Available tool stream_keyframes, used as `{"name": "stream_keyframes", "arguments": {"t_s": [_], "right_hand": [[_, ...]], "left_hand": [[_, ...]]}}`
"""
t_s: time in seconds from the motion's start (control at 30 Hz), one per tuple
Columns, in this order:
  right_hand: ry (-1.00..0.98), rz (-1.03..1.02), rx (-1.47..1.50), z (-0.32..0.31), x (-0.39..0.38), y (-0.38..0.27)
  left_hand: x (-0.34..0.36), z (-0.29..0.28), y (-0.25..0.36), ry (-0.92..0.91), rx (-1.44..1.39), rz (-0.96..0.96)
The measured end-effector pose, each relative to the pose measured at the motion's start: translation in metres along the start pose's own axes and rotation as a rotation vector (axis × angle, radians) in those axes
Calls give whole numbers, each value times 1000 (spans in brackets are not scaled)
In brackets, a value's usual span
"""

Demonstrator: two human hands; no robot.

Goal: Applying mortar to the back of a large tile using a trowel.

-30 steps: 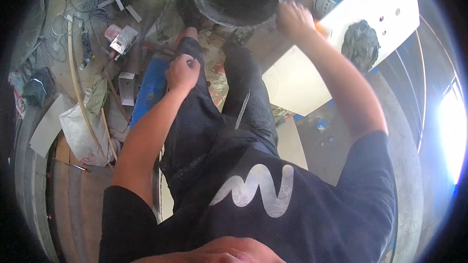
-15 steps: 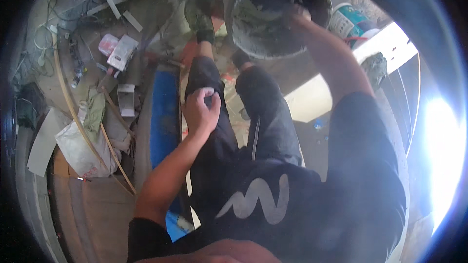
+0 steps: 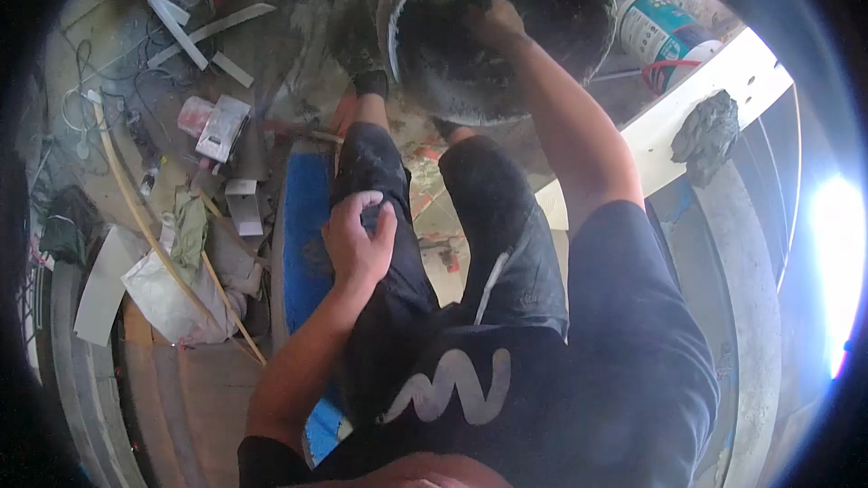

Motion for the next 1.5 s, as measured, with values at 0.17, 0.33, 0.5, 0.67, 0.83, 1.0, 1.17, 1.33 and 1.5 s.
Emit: {"name": "stream_keyframes", "arguments": {"t_s": [0.17,0.33,0.5,0.67,0.83,1.0,1.17,1.33,1.5], "right_hand": [[124,-37,190,-26,-19,1],[78,-51,299,-67,-75,-32],[130,-114,343,-98,-141,-31],[182,-75,575,-138,-231,-12],[292,53,1082,-182,-370,56],[794,-12,890,-254,-502,157],[864,533,742,-258,-464,317],[755,549,1005,-245,-461,362],[378,565,711,-188,-510,188]], "left_hand": [[-4,10,11,-9,65,-4],[-13,23,19,-35,152,-44],[-20,33,31,-41,213,-39],[-22,33,51,-5,294,-24],[-21,31,51,69,300,89],[-28,28,51,67,404,22],[-22,31,75,46,455,48],[-23,26,52,75,382,-8],[-27,30,44,53,319,-68]]}}
Point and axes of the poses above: each hand's wrist, its own x-axis towards the middle knuckle, its own z-axis out of the palm, y = z × x, the point moved 7 cm from there along x, towards the middle knuckle, and after that the axes turned 15 degrees about x, right-handed, at the moved point
